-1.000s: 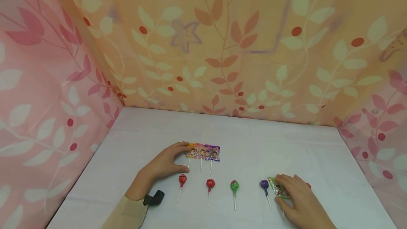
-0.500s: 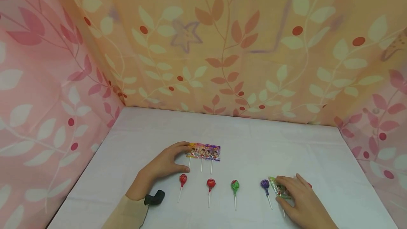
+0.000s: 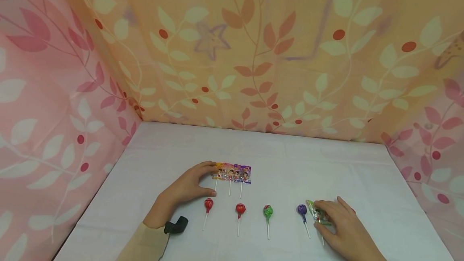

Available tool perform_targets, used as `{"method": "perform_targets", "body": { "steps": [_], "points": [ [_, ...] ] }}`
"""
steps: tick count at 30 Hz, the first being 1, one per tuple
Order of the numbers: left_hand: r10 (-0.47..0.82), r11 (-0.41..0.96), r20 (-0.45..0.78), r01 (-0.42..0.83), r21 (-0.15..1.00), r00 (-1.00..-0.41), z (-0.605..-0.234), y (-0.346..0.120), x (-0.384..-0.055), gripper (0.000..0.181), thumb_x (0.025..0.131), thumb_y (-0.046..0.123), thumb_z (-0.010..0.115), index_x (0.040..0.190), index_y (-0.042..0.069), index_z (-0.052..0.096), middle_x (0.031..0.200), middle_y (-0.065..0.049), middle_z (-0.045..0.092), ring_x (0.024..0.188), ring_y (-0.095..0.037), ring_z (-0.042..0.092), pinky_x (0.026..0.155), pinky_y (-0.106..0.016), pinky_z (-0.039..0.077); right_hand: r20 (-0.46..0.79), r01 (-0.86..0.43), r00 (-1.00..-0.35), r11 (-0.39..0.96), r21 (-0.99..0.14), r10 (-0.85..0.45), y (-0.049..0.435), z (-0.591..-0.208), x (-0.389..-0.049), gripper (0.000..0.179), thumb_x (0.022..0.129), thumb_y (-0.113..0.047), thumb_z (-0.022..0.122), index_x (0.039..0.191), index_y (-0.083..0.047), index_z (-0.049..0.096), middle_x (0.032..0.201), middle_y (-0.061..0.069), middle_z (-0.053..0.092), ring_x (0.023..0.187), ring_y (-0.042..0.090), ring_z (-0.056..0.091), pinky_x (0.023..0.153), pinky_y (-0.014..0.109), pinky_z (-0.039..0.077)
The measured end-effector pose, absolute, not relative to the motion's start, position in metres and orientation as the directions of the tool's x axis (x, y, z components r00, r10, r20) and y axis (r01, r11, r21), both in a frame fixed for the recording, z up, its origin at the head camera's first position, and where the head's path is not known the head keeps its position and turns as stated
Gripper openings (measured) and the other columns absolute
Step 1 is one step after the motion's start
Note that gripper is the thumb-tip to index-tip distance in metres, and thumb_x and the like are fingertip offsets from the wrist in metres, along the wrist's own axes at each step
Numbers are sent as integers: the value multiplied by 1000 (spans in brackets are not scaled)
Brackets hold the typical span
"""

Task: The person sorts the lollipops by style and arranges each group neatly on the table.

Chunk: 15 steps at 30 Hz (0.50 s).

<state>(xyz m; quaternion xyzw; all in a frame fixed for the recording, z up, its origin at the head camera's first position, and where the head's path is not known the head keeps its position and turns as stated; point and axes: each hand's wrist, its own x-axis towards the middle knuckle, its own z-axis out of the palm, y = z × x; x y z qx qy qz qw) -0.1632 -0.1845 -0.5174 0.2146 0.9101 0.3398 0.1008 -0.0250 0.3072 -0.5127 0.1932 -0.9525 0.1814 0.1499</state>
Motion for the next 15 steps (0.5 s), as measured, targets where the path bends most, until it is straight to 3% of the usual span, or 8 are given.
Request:
{"method": "perform_targets", "body": {
  "steps": [15],
  "points": [
    [475,667,-39,330,668,-879,-514,-185,-163,80,82,44,98,152,23,65,168,2,48,158,-31,40,126,-58,36,370,-427,-874,860,-278,-315,308,-513,-26,61,72,-21,101,127,-15,75,120,-6,75,109,23,71,130,19,9]
  ]
}}
